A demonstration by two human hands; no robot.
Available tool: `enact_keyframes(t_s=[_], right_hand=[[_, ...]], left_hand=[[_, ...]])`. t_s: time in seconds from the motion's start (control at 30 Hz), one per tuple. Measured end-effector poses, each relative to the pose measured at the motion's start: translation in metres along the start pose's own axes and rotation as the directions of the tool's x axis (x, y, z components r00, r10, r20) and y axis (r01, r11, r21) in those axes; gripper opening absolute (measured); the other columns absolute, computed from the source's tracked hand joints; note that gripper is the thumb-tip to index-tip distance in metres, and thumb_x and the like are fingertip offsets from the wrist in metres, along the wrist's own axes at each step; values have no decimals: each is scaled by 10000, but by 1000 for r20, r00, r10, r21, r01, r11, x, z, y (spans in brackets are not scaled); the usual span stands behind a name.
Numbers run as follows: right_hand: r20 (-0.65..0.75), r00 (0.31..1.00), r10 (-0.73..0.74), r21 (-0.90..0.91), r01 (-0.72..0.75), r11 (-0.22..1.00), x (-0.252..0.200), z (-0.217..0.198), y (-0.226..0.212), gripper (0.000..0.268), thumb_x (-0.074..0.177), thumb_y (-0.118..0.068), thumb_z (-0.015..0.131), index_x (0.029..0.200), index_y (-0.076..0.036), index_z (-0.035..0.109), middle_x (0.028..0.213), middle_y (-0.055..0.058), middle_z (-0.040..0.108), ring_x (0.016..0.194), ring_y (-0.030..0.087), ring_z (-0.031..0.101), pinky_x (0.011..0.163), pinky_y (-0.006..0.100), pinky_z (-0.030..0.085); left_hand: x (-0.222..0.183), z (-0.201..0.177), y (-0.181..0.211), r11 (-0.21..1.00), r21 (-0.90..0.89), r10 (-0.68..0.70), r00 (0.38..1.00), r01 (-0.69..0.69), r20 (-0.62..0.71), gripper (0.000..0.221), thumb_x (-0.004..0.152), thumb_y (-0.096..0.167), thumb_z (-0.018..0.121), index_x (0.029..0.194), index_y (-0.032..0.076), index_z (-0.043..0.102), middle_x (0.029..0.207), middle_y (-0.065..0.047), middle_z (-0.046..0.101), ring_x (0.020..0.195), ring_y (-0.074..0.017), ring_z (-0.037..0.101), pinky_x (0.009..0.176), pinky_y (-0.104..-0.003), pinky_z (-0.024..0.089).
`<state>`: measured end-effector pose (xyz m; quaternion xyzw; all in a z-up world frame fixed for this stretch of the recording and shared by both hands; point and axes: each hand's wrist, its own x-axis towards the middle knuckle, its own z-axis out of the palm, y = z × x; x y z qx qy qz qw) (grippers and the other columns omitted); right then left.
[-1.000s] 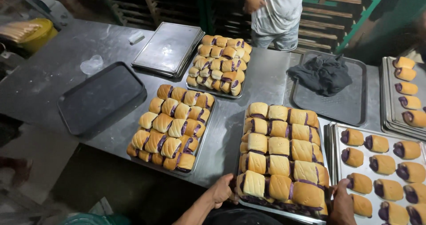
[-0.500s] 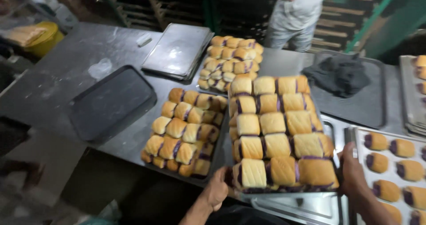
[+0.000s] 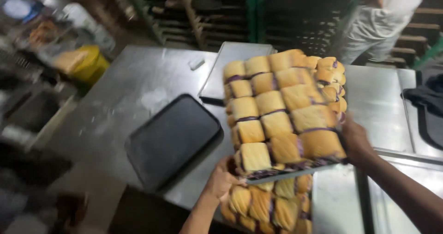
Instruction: Organizing and transferring trays of bread and individual bread rolls on a bakery production table.
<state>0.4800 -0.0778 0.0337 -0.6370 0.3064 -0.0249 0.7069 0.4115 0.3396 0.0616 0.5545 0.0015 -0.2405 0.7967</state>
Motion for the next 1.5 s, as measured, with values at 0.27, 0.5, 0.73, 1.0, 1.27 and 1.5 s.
enact_keyframes(t_s=[0.27,0.5,0.73,1.0,1.27,1.5], right_hand=[[58,993,-104,184,92,979,109,172,22,687,1060,-642,498,1057,25,663,916,113,662,819,226,620,743,402,544],[-60,985,-165,-263,143,954,165,246,11,808,909,-751,480,1001,-3,773,961,176,756,903,273,698,865,404,523],[-46,985,-166,-473,125,872,220,287,22,939,927,-807,411,936,60,770,960,252,761,967,370,727,893,458,521],[21,974,-224,-482,206,852,270,301,35,903,914,-806,418,1073,24,737,1053,243,727,1063,345,668,940,415,484],[201,943,-266,-601,333,726,275,263,55,887,1058,-709,346,1034,74,763,946,281,745,928,318,740,826,432,537],[259,870,-420,-443,493,749,113,183,-11,496,959,-481,597,1155,-29,666,994,91,716,936,195,680,827,367,548]], left_hand=[[120,-181,8,999,36,-33,993,37,-117,407,666,-163,727,1006,28,612,848,-67,651,763,-238,673,654,-401,616],[208,-251,17,994,46,-86,981,95,-174,442,675,-180,685,1048,48,620,933,-89,695,780,-227,680,654,-378,593],[266,-292,3,991,26,-124,979,129,-162,446,704,-186,657,1087,41,621,957,-77,710,772,-217,682,637,-363,587],[310,-313,-11,986,28,-154,960,165,-233,387,760,-167,653,1090,27,600,926,-134,682,727,-266,667,642,-422,613],[299,-296,-19,974,-220,-123,950,59,-288,591,790,-154,528,1364,-21,558,1268,-184,667,1132,-297,660,982,-502,555],[187,-265,-38,990,-133,-23,900,-39,-434,711,867,-104,575,1537,12,367,1512,-269,474,1353,-424,528,1060,-573,498]])
